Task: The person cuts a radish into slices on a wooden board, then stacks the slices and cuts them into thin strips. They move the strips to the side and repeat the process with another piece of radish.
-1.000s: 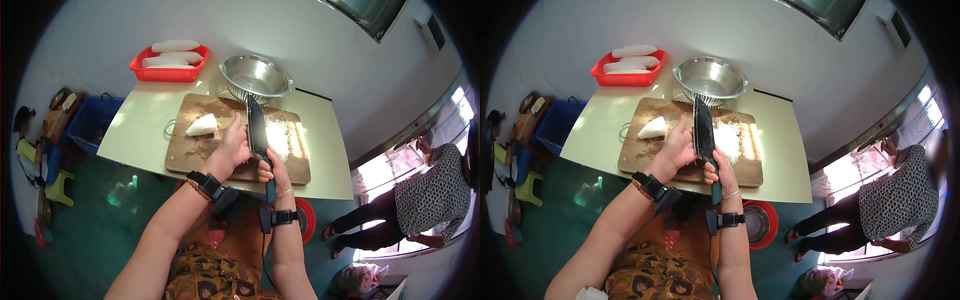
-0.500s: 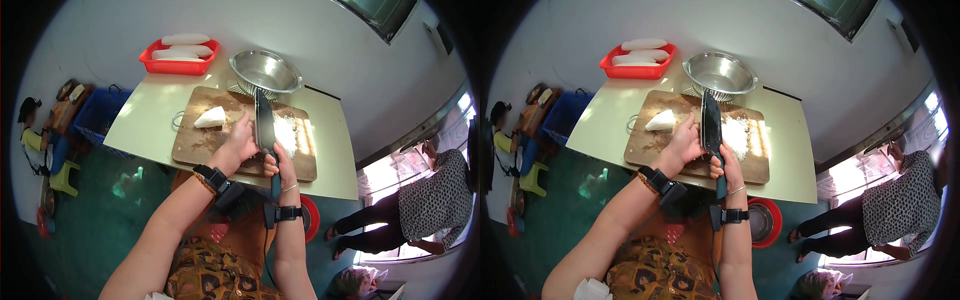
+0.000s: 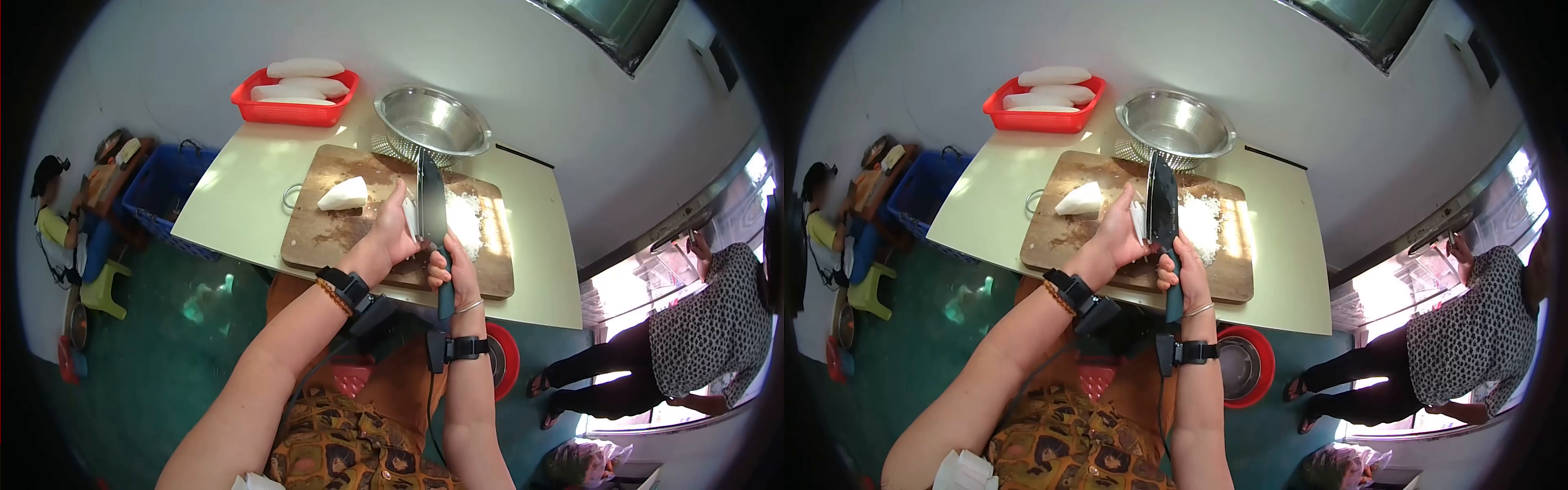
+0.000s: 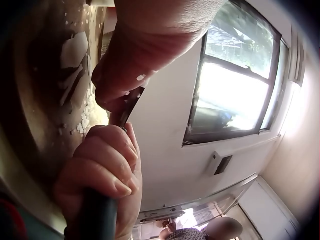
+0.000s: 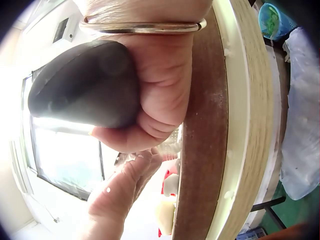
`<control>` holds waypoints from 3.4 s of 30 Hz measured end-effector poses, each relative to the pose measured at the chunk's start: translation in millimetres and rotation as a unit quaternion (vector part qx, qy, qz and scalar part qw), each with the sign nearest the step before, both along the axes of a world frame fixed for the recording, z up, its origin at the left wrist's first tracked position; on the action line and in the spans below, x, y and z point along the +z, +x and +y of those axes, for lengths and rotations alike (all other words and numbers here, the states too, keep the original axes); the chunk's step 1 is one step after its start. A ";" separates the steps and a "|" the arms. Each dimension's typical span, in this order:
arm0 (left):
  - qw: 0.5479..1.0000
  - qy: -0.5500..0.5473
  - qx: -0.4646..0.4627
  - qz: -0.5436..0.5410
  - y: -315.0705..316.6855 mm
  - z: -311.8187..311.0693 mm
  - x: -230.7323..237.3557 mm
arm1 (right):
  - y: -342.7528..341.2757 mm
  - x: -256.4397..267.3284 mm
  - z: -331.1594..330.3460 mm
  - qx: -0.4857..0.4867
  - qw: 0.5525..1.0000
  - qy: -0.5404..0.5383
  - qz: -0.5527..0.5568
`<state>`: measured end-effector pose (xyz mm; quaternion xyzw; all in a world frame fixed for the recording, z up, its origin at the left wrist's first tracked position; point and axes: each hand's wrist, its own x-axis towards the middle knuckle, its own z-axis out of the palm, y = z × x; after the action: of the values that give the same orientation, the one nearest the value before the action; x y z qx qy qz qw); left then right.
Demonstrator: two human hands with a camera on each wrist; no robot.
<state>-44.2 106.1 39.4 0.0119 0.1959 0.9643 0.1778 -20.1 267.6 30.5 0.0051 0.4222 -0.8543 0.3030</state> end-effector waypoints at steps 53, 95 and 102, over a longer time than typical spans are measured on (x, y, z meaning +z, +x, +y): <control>0.909 -0.398 0.045 -0.117 6.2 -1.4 57.9 | -8.4 -28.2 12.0 -0.024 0.979 -0.183 -0.087; 0.698 -0.704 0.088 0.096 -22.0 -7.0 14.5 | -4.8 -21.7 11.0 -0.031 0.981 -0.175 -0.073; 0.833 -0.550 0.017 0.047 -14.6 -19.6 9.9 | -5.2 -22.5 9.9 -0.026 0.977 -0.198 -0.076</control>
<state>-58.8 86.5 49.3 -0.0456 0.7026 0.6982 0.1293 -25.4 277.5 8.0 0.0211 0.2201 -0.9256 0.3073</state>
